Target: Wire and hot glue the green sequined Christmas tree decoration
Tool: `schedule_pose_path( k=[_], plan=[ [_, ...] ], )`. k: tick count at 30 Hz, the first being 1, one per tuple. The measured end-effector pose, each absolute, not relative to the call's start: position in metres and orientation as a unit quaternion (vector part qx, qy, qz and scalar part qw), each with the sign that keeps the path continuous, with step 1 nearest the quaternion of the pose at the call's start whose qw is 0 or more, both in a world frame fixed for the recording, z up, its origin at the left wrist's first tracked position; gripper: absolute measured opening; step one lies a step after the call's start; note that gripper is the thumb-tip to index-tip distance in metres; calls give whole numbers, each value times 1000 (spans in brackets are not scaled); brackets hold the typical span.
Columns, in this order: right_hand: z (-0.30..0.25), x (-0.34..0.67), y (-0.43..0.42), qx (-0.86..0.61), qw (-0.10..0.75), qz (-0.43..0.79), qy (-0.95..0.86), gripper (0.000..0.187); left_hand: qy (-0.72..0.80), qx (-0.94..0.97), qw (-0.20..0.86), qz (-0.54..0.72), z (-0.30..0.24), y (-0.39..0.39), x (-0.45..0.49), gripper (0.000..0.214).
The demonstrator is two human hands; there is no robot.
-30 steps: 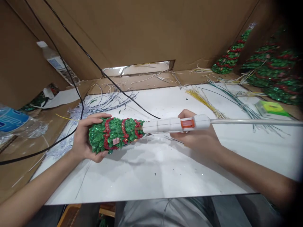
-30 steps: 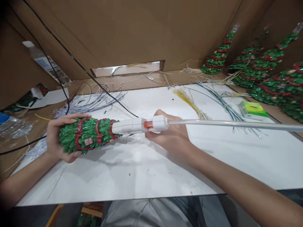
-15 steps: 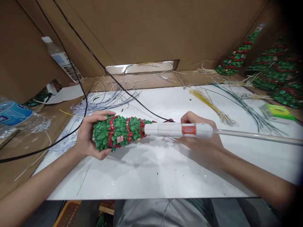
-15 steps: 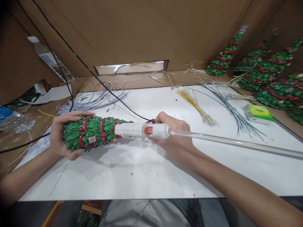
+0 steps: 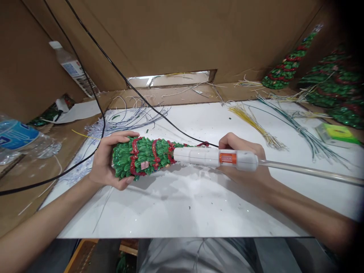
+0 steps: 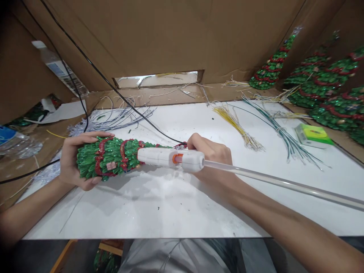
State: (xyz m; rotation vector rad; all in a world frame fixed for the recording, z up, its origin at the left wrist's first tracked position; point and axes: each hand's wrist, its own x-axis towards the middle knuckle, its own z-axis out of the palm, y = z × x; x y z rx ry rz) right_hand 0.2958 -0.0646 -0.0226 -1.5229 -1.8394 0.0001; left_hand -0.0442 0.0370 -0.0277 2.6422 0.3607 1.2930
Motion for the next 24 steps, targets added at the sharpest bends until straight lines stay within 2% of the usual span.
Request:
schedule_pose_path(
  k=[10,24],
  plan=[
    [-20,294,-64,-608,367,24,-704,21,124,888,93,434,-28,37,-46,88],
    [-27,295,-64,-613,371,-45,-696,12,128,886,94,435,-28,37,-45,92]
  ],
)
